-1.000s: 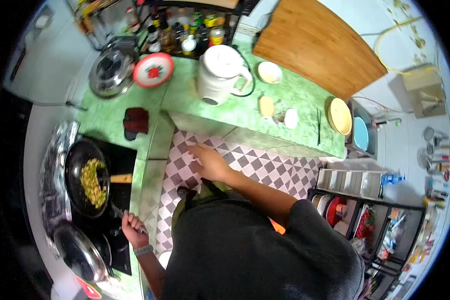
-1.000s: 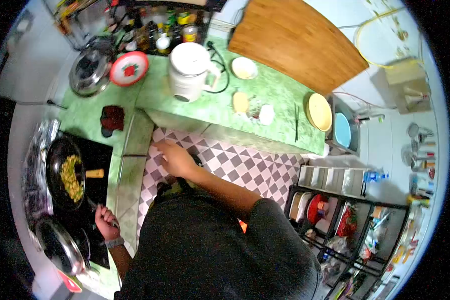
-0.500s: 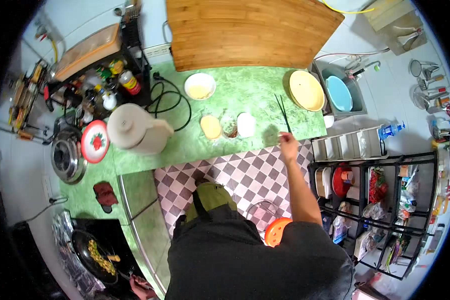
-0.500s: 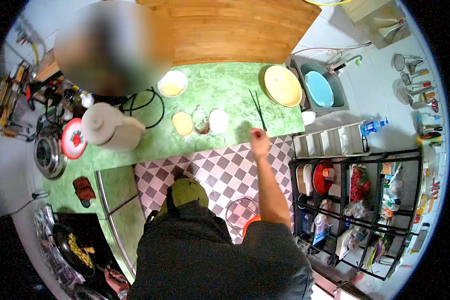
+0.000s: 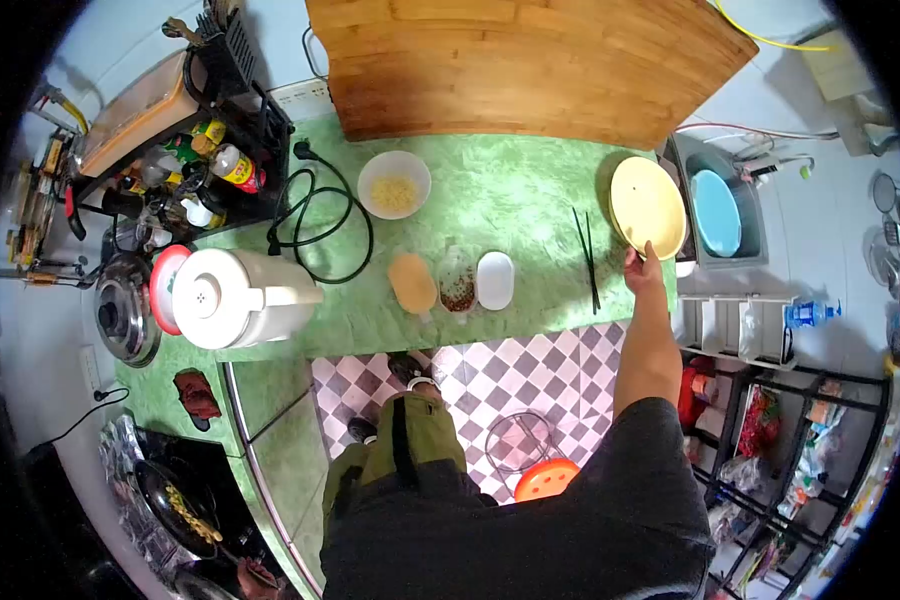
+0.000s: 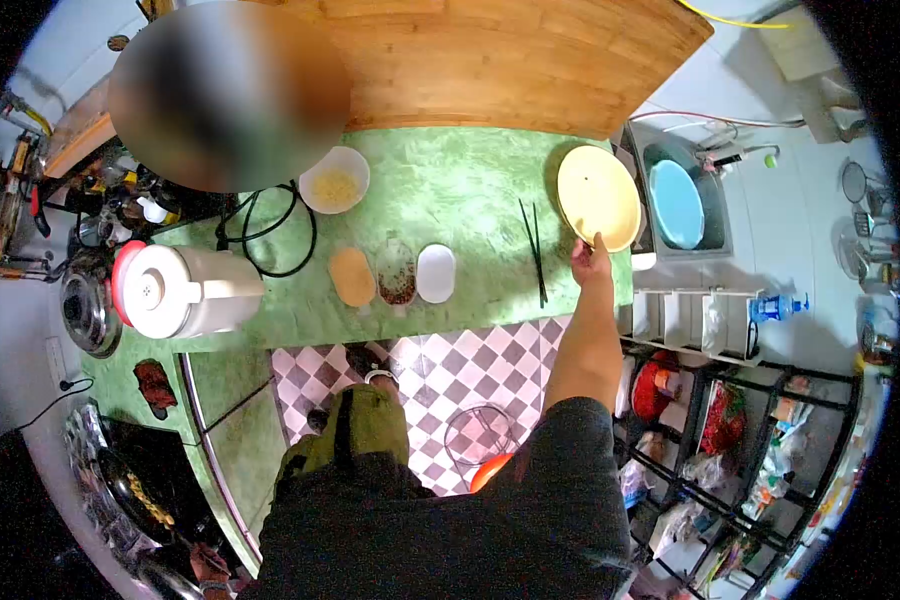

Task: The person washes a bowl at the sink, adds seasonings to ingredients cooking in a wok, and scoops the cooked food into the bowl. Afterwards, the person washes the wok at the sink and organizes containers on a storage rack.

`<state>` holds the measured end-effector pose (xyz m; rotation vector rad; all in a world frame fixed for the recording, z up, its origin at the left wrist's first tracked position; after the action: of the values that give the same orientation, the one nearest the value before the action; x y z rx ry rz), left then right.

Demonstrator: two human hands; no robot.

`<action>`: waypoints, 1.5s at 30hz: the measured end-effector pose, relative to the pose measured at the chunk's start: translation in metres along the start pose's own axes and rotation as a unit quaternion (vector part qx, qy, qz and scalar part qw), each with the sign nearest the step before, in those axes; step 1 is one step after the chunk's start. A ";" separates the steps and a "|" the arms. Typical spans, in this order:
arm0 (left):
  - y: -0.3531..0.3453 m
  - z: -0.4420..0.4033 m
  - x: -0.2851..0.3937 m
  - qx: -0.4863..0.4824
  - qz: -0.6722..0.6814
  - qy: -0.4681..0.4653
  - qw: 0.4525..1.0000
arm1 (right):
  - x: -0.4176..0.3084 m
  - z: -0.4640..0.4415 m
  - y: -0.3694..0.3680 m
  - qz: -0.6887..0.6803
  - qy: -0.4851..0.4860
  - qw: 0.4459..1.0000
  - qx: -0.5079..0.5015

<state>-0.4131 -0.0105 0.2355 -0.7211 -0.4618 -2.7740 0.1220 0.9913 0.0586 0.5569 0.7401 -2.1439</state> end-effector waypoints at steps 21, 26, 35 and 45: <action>-0.024 0.011 -0.018 0.030 -0.073 -0.063 0.995 | -0.078 0.030 0.043 0.299 0.036 0.953 -0.041; -0.045 0.038 -0.016 0.066 -0.066 -0.085 0.992 | -0.094 0.033 0.042 0.378 0.192 0.905 -0.006; -0.042 0.033 -0.019 0.056 -0.049 -0.104 0.992 | -0.080 0.088 0.015 0.433 0.214 0.876 0.001; -0.043 0.039 -0.016 0.015 -0.058 -0.110 0.992 | -0.122 0.146 0.086 0.427 0.236 0.871 0.060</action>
<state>-0.3956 0.0451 0.2495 -1.0297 -0.6034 -2.7997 0.2421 0.9152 0.2114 1.2385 0.4647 -1.2253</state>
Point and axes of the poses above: each hand's wrist, its own z-axis away from the middle knuckle, its own y-axis out of the back of the hand, x = y × z, the point moved 1 cm from there along -z, towards the middle knuckle, and after that the axes turned 4 degrees about z, right-handed, at the moved point
